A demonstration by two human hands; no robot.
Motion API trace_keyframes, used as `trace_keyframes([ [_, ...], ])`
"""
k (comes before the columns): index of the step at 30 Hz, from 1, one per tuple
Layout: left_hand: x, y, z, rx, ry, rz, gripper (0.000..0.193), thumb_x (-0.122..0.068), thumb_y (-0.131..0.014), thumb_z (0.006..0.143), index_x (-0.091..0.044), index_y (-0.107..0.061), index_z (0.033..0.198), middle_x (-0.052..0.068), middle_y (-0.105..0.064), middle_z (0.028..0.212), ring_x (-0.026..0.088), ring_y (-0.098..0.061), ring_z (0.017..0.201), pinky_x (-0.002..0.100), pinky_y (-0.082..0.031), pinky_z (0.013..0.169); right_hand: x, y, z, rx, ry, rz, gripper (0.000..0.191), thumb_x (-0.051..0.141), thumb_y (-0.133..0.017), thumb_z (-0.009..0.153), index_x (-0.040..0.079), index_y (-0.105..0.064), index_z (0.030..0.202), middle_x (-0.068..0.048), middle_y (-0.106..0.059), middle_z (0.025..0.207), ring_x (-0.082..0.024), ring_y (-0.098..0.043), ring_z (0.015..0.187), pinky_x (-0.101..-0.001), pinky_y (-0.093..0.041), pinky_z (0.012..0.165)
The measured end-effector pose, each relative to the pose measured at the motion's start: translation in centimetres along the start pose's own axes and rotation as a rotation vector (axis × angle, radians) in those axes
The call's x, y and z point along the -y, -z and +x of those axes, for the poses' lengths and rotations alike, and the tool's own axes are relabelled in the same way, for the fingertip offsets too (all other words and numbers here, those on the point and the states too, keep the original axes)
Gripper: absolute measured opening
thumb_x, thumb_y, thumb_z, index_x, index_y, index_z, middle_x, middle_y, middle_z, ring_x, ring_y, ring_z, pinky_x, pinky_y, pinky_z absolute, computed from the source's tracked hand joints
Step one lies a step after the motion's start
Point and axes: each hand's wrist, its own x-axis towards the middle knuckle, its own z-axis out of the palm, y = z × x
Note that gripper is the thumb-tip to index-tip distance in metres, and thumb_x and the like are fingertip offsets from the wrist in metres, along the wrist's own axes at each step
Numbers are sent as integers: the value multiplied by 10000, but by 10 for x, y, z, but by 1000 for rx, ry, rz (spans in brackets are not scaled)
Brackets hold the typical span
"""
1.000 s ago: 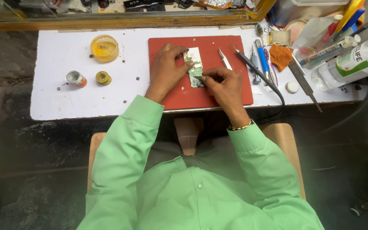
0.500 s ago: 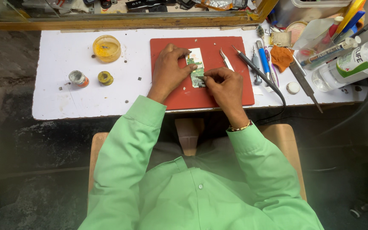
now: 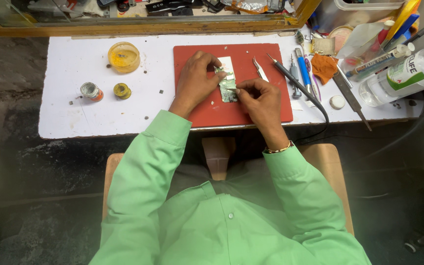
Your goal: The person uses a soldering iron and tweezers to work on a small green circuit board. They apply flux, heat components, and adjust parts on the board while seated at a workbench.
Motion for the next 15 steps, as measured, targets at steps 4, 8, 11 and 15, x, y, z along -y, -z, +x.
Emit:
trace_keyframes([
  [4,-1,1,3,2,24,-56,125,-148,-746,936,-41,-681,943,58,-682,1002,185,-716,868,339,-581,777,1,2,-1,4,64,-17,86,44,-765,899,-9,-767,967,-11,-718,757,-35,-602,638,-198,-467,558],
  [8,-4,-1,3,-25,36,-189,123,-122,-714,950,-20,-648,970,79,-625,1035,153,-662,765,299,-558,676,1,5,-3,7,74,16,87,43,-759,904,-6,-766,976,-20,-740,809,-44,-645,704,-196,-513,630],
  [11,-5,-1,4,-27,-3,-283,113,-102,-711,951,-16,-639,971,69,-631,1033,123,-668,797,270,-569,665,2,6,-4,13,67,50,85,41,-758,904,-5,-760,975,-26,-751,826,-54,-675,731,-200,-543,667],
  [15,-1,-2,5,0,10,-258,98,-90,-728,932,-24,-663,965,51,-679,1003,120,-673,778,268,-571,661,3,7,-4,19,63,78,79,31,-759,901,-7,-755,970,-25,-750,822,-56,-683,728,-204,-549,668],
])
